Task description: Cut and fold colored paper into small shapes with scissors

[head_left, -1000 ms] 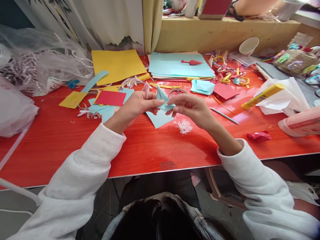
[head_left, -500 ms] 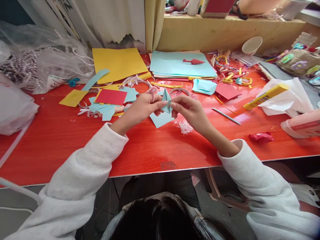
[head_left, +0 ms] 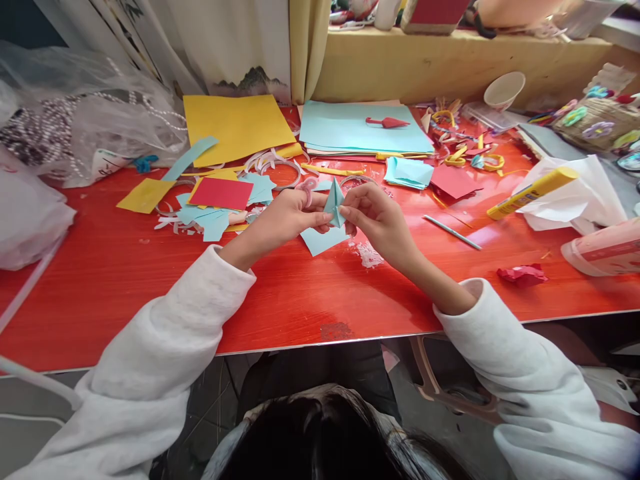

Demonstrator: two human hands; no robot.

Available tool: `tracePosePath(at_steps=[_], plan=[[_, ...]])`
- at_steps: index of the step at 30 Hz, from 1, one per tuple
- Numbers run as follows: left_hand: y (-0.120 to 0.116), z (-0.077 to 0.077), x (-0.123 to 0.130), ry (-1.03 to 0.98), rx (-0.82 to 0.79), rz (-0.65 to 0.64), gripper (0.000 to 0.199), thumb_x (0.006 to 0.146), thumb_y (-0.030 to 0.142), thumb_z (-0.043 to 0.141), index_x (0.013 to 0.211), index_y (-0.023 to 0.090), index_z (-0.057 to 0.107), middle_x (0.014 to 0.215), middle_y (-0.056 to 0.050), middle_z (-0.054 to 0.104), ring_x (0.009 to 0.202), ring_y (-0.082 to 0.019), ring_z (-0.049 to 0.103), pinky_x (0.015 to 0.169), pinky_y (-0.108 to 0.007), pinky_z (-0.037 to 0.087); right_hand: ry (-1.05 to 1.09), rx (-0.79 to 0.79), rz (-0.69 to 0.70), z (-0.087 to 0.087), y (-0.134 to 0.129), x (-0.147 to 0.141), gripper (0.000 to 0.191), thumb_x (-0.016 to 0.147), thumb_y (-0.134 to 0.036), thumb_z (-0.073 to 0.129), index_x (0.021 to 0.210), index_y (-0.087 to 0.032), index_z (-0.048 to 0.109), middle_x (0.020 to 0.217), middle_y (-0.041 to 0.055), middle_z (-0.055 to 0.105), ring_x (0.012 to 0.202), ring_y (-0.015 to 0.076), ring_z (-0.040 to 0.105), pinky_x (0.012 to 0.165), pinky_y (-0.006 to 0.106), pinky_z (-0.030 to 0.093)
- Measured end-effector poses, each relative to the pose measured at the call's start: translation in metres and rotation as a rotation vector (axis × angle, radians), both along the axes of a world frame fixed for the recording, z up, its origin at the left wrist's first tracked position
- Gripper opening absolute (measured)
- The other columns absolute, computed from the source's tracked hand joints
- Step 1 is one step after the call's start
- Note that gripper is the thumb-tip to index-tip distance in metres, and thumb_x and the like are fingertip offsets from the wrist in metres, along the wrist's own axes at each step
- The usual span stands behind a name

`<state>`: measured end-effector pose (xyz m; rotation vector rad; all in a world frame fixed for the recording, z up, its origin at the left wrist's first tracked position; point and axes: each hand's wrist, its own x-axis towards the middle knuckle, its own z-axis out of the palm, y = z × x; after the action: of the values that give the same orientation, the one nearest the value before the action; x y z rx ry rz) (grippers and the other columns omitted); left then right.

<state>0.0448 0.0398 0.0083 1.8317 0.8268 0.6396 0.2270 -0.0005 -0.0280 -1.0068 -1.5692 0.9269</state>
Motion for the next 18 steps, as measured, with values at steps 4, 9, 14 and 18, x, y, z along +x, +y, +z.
tracePosePath(at_steps=[4, 9, 14, 18], plan=[[-0.0002, -0.0004, 0.0007, 0.003, -0.026, -0.001, 0.02, 0.078, 0.026, 0.064, 0.061, 0.015, 0.064, 0.068, -0.001, 0.061, 0.084, -0.015, 0.06, 0.095, -0.034, 0.046, -0.011, 0.023, -0.005, -0.0039, 0.0006, 0.0, 0.026, 0.087, -0.045, 0.061, 0.084, -0.024, 0.047, 0.071, -0.0033, 0.048, 0.058, 0.0092, 0.049, 0.052, 0.026, 0.041], [-0.0004, -0.0013, 0.0006, -0.009, -0.053, -0.011, 0.021, 0.077, 0.033, 0.065, 0.066, 0.015, 0.066, 0.069, -0.002, 0.064, 0.085, -0.016, 0.063, 0.091, -0.034, 0.05, -0.073, 0.082, -0.046, -0.0078, 0.0018, 0.0003, 0.028, 0.087, -0.047, 0.06, 0.085, -0.024, 0.044, 0.069, -0.0043, 0.044, 0.056, 0.0084, 0.044, 0.05, 0.025, 0.036], [-0.0018, -0.0036, 0.0043, -0.045, -0.103, 0.016, 0.031, 0.075, 0.045, 0.069, 0.073, 0.014, 0.065, 0.069, -0.001, 0.063, 0.073, -0.014, 0.064, 0.077, -0.029, 0.053, -0.051, 0.06, -0.085, -0.0071, 0.0022, -0.0005, 0.036, 0.081, -0.051, 0.065, 0.086, -0.026, 0.039, 0.066, -0.0057, 0.044, 0.055, 0.009, 0.046, 0.049, 0.024, 0.038], [-0.002, -0.0047, 0.0068, -0.068, -0.09, 0.067, 0.035, 0.074, 0.047, 0.07, 0.067, 0.013, 0.062, 0.065, 0.0, 0.06, 0.069, -0.012, 0.063, 0.074, -0.027, 0.052, 0.045, -0.059, -0.063, -0.0035, 0.002, -0.0028, 0.04, 0.077, -0.053, 0.068, 0.085, -0.026, 0.039, 0.066, -0.0066, 0.051, 0.052, 0.0079, 0.052, 0.05, 0.023, 0.045]])
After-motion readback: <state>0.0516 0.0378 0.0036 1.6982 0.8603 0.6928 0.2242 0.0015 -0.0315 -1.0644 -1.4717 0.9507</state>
